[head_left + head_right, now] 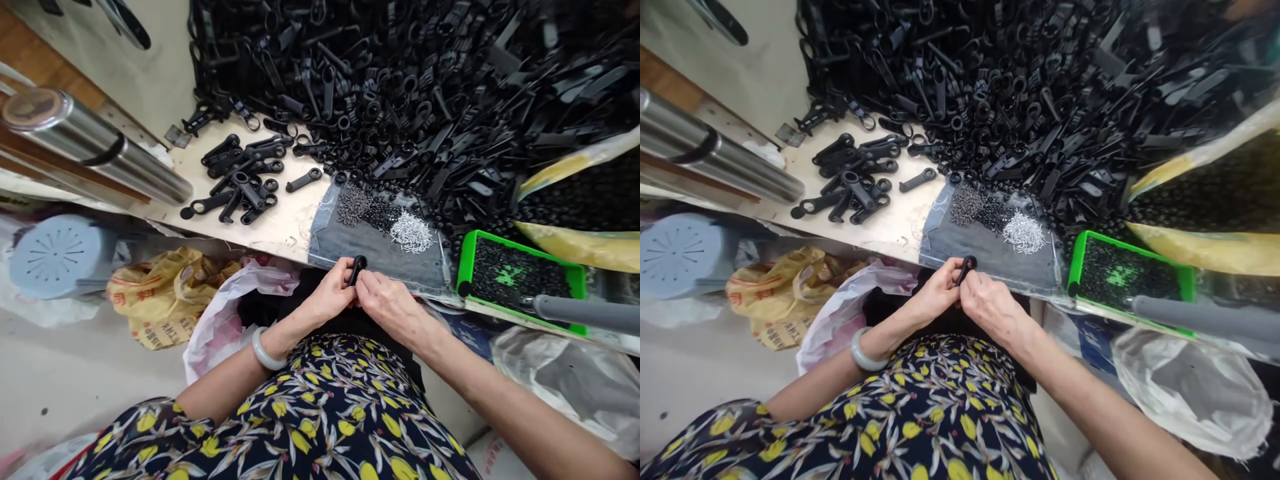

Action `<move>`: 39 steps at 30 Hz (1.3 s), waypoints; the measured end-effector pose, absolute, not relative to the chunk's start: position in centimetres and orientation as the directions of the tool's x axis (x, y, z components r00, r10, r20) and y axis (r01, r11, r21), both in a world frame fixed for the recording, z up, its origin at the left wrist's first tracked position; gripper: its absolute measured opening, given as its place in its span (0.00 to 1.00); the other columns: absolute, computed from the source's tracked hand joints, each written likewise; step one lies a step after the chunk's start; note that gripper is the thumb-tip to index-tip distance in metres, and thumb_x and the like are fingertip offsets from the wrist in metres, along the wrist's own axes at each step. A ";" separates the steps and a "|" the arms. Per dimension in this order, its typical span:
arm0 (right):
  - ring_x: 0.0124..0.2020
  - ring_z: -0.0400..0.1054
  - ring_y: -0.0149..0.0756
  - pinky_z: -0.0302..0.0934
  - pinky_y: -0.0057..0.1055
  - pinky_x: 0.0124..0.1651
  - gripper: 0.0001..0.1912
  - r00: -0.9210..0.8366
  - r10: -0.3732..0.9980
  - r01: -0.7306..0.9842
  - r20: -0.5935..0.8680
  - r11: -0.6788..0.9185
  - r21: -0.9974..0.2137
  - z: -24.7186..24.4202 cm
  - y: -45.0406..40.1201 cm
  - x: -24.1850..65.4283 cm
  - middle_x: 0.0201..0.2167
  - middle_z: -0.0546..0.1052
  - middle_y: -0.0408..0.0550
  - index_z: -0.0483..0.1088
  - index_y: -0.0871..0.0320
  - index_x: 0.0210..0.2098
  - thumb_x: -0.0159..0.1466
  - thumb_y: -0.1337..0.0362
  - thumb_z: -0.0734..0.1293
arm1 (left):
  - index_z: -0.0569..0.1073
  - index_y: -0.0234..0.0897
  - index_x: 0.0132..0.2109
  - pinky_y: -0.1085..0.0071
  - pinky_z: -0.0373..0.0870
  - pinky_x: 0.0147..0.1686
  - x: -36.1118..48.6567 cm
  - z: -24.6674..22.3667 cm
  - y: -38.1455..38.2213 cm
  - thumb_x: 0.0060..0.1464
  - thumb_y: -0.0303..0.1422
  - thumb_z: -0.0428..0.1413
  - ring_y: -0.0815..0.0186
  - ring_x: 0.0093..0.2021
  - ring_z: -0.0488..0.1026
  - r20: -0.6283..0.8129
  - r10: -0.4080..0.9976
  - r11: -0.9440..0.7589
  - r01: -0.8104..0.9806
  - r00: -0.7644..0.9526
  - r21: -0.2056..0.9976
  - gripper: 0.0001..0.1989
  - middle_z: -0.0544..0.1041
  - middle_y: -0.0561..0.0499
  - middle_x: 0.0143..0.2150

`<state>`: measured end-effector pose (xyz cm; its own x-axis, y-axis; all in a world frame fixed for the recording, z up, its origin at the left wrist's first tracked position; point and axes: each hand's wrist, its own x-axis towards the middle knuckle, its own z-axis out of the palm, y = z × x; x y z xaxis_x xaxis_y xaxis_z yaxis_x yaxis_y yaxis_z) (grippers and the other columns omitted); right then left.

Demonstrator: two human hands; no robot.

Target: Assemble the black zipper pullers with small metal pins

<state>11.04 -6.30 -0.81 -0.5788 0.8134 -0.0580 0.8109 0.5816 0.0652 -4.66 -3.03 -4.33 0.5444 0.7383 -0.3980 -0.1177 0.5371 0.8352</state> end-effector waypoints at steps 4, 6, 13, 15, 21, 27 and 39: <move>0.33 0.69 0.39 0.59 0.33 0.30 0.08 -0.557 0.830 0.831 0.039 0.557 0.005 -1.5 -6.2 11.9 0.33 0.75 0.50 0.71 0.60 0.38 0.68 0.77 0.64 | 0.65 0.38 0.52 0.76 0.65 0.26 -4.4 -4.3 -2.9 0.54 0.30 0.57 0.72 0.26 0.70 -0.391 0.738 0.509 -0.073 0.550 0.858 0.18 0.74 0.57 0.31; 0.33 0.69 0.37 0.59 0.32 0.32 0.07 -0.552 0.825 0.831 0.121 0.556 -0.002 -1.7 -6.0 12.4 0.32 0.74 0.48 0.71 0.61 0.38 0.70 0.76 0.64 | 0.65 0.38 0.51 0.77 0.63 0.25 -4.2 -4.3 -2.9 0.57 0.32 0.55 0.72 0.24 0.68 -0.399 0.753 0.499 -0.058 0.523 0.865 0.15 0.72 0.59 0.28; 0.30 0.66 0.34 0.58 0.30 0.36 0.12 -0.457 0.853 0.847 0.253 0.504 -0.171 -2.2 -4.9 13.1 0.28 0.72 0.44 0.73 0.59 0.37 0.75 0.69 0.61 | 0.66 0.38 0.53 0.77 0.61 0.27 -3.9 -5.0 -3.3 0.64 0.33 0.52 0.75 0.24 0.64 -0.352 0.805 0.420 -0.039 0.477 0.907 0.12 0.69 0.59 0.30; 0.31 0.68 0.32 0.59 0.29 0.37 0.11 -0.417 0.877 0.841 0.237 0.472 -0.264 -2.3 -4.5 13.5 0.30 0.74 0.44 0.74 0.59 0.38 0.75 0.68 0.61 | 0.65 0.38 0.54 0.76 0.61 0.27 -4.0 -5.2 -3.3 0.65 0.34 0.51 0.75 0.24 0.64 -0.341 0.804 0.413 -0.046 0.487 0.910 0.12 0.70 0.57 0.32; 0.32 0.71 0.31 0.62 0.28 0.38 0.09 -0.440 0.881 0.776 0.176 0.472 -0.418 -2.2 -3.2 14.6 0.31 0.76 0.43 0.75 0.58 0.40 0.75 0.66 0.63 | 0.64 0.38 0.55 0.75 0.60 0.27 -4.0 -4.9 -3.2 0.65 0.34 0.51 0.75 0.24 0.65 -0.346 0.793 0.427 -0.052 0.501 0.903 0.13 0.71 0.57 0.33; 0.33 0.73 0.32 0.63 0.28 0.38 0.11 -0.527 0.833 0.729 0.167 0.545 -0.415 -2.1 -2.6 15.1 0.34 0.78 0.46 0.75 0.58 0.42 0.76 0.67 0.61 | 0.64 0.38 0.54 0.75 0.57 0.25 -3.6 -4.3 -3.2 0.63 0.33 0.51 0.75 0.23 0.65 -0.387 0.794 0.481 -0.097 0.469 0.871 0.13 0.71 0.57 0.33; 0.28 0.65 0.33 0.54 0.29 0.31 0.12 -0.640 0.767 0.755 0.042 0.638 -0.153 -1.1 -2.0 14.4 0.28 0.70 0.45 0.68 0.58 0.33 0.72 0.75 0.60 | 0.63 0.38 0.56 0.71 0.67 0.34 -3.7 -4.1 -3.3 0.65 0.28 0.49 0.69 0.29 0.70 -0.377 0.825 0.337 0.171 0.421 0.926 0.14 0.72 0.55 0.34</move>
<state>14.37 -2.04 -1.12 -0.6398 0.7674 0.0420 0.7548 0.6378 -0.1534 -3.72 -3.30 -4.08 0.4205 0.8251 -0.3773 0.1706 0.3365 0.9261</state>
